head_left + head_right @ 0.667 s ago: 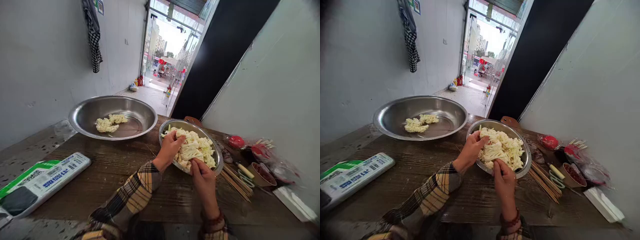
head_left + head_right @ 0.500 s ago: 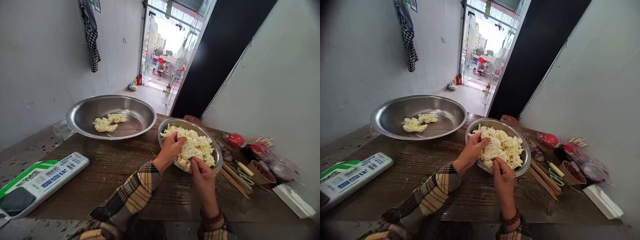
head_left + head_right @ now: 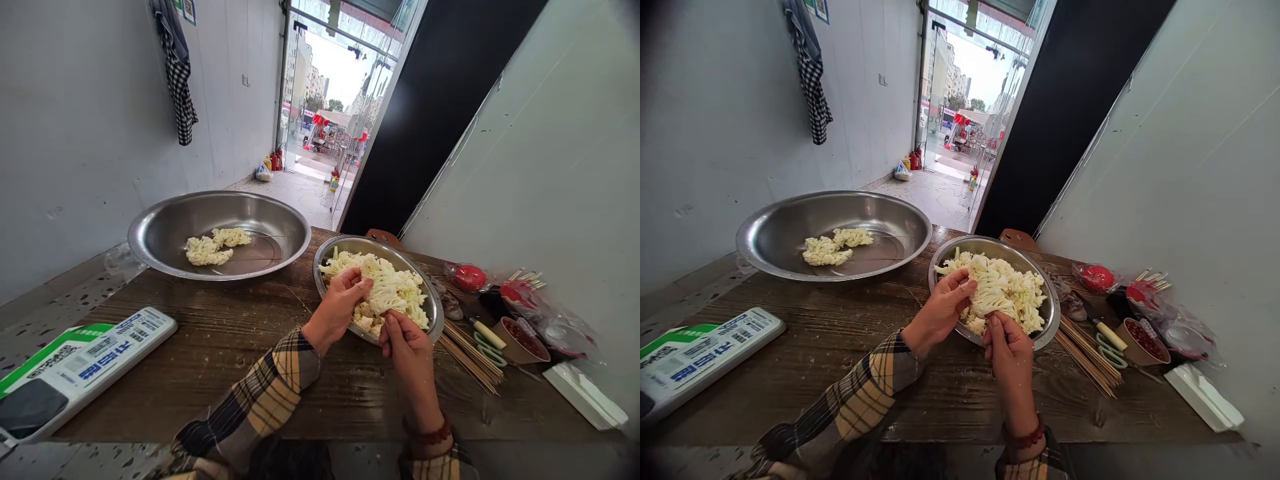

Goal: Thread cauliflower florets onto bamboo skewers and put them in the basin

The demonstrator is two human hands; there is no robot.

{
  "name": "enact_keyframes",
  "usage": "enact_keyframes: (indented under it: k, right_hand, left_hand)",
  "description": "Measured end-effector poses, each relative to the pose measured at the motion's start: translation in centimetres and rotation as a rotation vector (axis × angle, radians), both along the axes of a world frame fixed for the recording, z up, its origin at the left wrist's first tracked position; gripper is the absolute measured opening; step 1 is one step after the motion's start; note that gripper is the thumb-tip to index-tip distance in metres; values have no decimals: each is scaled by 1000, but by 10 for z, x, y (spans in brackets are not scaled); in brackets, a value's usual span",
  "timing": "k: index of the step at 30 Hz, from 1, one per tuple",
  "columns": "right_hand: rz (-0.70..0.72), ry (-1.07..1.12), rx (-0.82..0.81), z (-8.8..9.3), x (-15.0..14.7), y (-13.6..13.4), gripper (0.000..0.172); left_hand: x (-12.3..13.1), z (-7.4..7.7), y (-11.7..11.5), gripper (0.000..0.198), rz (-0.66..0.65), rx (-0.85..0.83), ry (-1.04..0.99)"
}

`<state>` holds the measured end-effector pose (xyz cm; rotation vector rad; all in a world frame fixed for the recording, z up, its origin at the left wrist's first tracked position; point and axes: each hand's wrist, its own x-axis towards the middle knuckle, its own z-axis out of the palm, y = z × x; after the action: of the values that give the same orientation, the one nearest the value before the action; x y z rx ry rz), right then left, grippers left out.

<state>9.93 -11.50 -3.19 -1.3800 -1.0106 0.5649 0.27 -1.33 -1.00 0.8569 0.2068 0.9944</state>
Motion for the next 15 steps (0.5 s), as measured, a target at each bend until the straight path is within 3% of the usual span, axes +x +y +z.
enact_keyframes:
  k: [8, 15]
  right_hand:
    - [45, -138, -48, -9, 5, 3, 29]
    - [-52, -569, 123, 5, 20, -10, 22]
  left_hand:
    - [-1, 0, 4, 29, 70, 56, 20]
    - [2, 1, 15, 31, 139, 37, 107]
